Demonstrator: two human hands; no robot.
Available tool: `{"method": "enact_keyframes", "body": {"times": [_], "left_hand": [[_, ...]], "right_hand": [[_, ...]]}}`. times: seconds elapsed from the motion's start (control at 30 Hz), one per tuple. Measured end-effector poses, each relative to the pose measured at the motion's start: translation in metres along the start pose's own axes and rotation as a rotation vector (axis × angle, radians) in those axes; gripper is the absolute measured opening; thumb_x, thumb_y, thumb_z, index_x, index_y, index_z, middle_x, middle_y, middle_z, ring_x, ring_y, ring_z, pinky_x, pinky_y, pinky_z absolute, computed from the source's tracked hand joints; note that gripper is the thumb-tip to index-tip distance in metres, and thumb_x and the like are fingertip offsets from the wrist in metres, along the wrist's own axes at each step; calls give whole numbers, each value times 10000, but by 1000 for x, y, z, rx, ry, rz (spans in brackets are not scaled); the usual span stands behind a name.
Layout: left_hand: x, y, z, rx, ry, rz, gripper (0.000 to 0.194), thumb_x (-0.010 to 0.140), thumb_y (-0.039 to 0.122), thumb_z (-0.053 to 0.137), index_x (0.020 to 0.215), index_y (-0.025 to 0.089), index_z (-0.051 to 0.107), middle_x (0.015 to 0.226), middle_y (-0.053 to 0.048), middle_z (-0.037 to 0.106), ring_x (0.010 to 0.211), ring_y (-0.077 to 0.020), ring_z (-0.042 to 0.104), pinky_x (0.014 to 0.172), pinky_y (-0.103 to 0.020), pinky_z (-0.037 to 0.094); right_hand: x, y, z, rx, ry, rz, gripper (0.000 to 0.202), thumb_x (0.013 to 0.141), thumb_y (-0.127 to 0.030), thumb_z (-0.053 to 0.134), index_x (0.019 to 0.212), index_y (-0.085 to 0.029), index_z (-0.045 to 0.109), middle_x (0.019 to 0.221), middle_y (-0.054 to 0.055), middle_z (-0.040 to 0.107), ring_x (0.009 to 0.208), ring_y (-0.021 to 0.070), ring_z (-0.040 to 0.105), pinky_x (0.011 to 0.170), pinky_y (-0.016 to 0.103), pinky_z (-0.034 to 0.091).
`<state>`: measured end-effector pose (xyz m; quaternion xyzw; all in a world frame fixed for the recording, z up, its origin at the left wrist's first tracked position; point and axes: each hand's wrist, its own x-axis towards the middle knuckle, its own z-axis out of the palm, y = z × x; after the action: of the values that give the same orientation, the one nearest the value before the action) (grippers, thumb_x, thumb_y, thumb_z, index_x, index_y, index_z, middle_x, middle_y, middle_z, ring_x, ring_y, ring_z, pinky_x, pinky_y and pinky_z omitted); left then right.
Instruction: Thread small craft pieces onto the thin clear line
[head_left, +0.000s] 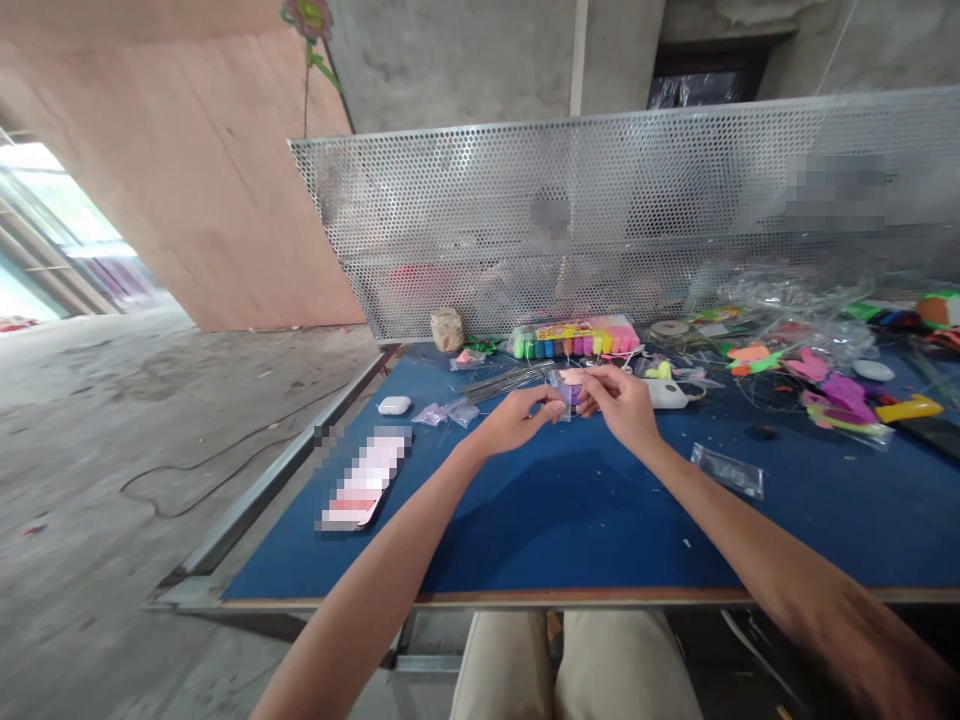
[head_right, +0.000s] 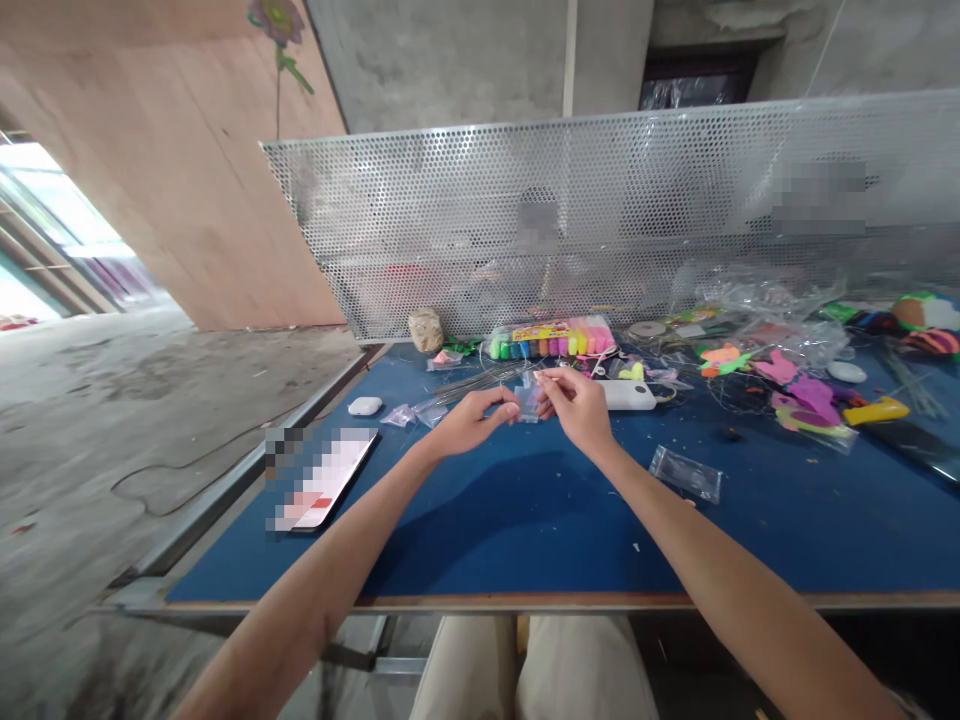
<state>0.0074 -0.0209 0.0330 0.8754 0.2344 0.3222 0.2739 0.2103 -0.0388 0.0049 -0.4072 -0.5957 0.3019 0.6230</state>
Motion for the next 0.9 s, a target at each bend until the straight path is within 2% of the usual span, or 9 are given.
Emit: {"method": "enact_keyframes", "body": {"times": [0.13,0.2,0.27,0.37,0.5,0.7,0.9], "left_hand": [[2,-3,0,85,132,-21,329,998,412,426,955,166,641,775,-30,646,688,-136,587,654,-247,434],[3,-4,1,126,182,7,331,999,398,427,1007,171,667,824,-46,656,731,-145,589,673,-249,437],[4,-5,1,159,184,50,337,999,382,432,1038,178,697,850,-57,658,778,-154,594,712,-255,446],[4,-8,3,179,164,65,347,994,377,446,1025,187,734,822,-54,662,767,-153,596,721,-256,447],[4,-14,8,154,196,-46,334,962,417,508,1044,201,750,827,-40,713,683,-138,587,649,-247,440],[7,-16,11,114,264,-103,309,917,446,576,976,205,760,884,-50,739,682,-144,624,642,-256,480],[7,-15,12,80,280,-112,297,925,439,563,927,190,725,876,-35,728,580,-113,607,613,-252,498]], "right_hand": [[2,0,3,168,45,-12,242,867,-449,635,958,-225,640,682,8,620,610,169,622,614,307,552],[2,-2,5,264,-14,17,237,875,-448,619,963,-228,634,681,-4,579,659,161,608,683,308,548],[1,-5,6,326,-96,59,285,896,-489,574,1002,-231,635,672,-10,542,664,160,589,710,323,546],[-2,-10,9,312,-97,60,369,932,-547,497,1023,-226,655,594,-40,437,523,129,465,651,321,528],[-3,-10,11,259,-23,50,396,927,-559,509,1035,-220,685,533,-74,269,448,112,288,507,282,442],[-1,-3,12,260,-27,87,411,900,-541,556,1084,-204,704,530,-74,250,450,105,237,432,257,358],[-2,-2,12,201,-58,74,411,900,-547,549,1049,-203,717,536,-69,250,457,105,246,444,259,361]]}}
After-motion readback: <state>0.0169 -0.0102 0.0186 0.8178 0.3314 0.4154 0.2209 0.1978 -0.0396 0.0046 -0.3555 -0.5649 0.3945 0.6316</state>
